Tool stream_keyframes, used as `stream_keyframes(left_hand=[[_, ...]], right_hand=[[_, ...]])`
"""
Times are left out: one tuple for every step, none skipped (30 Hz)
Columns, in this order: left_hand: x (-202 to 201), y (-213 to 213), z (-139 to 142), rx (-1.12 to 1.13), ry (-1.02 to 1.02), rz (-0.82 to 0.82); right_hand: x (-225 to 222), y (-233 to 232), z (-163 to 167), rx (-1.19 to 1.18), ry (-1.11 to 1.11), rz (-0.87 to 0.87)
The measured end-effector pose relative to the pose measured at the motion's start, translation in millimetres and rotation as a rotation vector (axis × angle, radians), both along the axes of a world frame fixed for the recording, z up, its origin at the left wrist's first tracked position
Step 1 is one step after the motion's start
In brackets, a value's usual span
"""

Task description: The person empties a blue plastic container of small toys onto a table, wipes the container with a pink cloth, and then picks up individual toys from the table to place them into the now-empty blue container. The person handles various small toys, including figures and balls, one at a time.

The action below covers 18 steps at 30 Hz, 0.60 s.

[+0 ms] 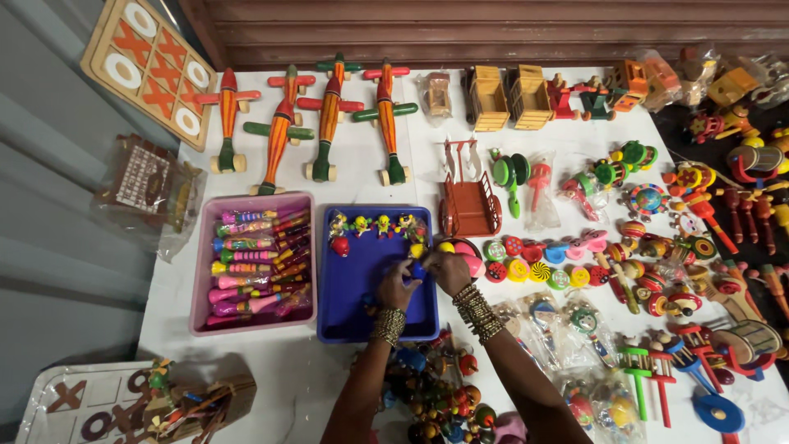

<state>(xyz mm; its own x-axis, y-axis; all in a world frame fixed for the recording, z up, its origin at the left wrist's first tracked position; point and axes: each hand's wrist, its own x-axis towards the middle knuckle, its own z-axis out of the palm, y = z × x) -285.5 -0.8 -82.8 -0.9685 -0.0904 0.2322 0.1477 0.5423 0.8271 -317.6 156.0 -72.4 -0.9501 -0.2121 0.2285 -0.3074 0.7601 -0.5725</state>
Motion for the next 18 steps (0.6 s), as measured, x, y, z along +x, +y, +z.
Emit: stream_keyframes(left_hand=[[-1,0,0,-0.009,0.012,-0.014],[-2,1,-1,-0.026,0.0,0.001],[-3,2,-1,-0.042,-0.012,0.016],[-4,2,-1,-0.059,-0.024,0.031],[-4,3,-1,-0.071,-0.028,0.04],[-5,4,-1,-0.083,-0.032,0.05],[-5,5,-1,-0.094,-0.037,0.06],[-5,6,-1,-0.126,-0.05,0.072],[-4,6,0,-0.158,-0.063,0.084],[-3,7,1,-0.189,-0.076,0.096],[-2,8,2,-0.198,-0.098,0.103],[-2,9,3,-0.207,-0.122,0.109],[-1,10,4,-0.216,-0.147,0.114],[0,11,5,-0.232,-0.167,0.117],[0,12,5,-0.25,-0.187,0.121],[0,13,6,-0.266,-0.206,0.126],[0,13,6,-0.273,-0.215,0.128],[-1,14,6,-0.28,-0.224,0.129]], right_hand=[[-2,0,1,0.012,0.018,0.007],[-3,1,2,0.025,0.036,0.014],[-5,2,2,0.037,0.054,0.021],[-5,2,2,0.003,0.061,0.015],[-6,4,1,-0.031,0.068,0.01],[-5,5,-1,-0.064,0.074,0.005],[-4,6,-3,-0.083,0.071,-0.037],[-3,8,-5,-0.103,0.068,-0.078],[0,9,-7,-0.123,0.065,-0.12],[2,11,-9,-0.094,0.05,-0.159],[5,12,-11,-0.065,0.035,-0.201],[7,13,-13,-0.036,0.018,-0.244],[10,14,-14,-0.041,0.016,-0.245],[12,14,-14,-0.047,0.015,-0.246],[14,14,-15,-0.053,0.014,-0.246],[15,13,-16,-0.051,0.01,-0.236],[16,13,-16,-0.049,0.008,-0.226],[16,12,-15,-0.047,0.005,-0.215]])
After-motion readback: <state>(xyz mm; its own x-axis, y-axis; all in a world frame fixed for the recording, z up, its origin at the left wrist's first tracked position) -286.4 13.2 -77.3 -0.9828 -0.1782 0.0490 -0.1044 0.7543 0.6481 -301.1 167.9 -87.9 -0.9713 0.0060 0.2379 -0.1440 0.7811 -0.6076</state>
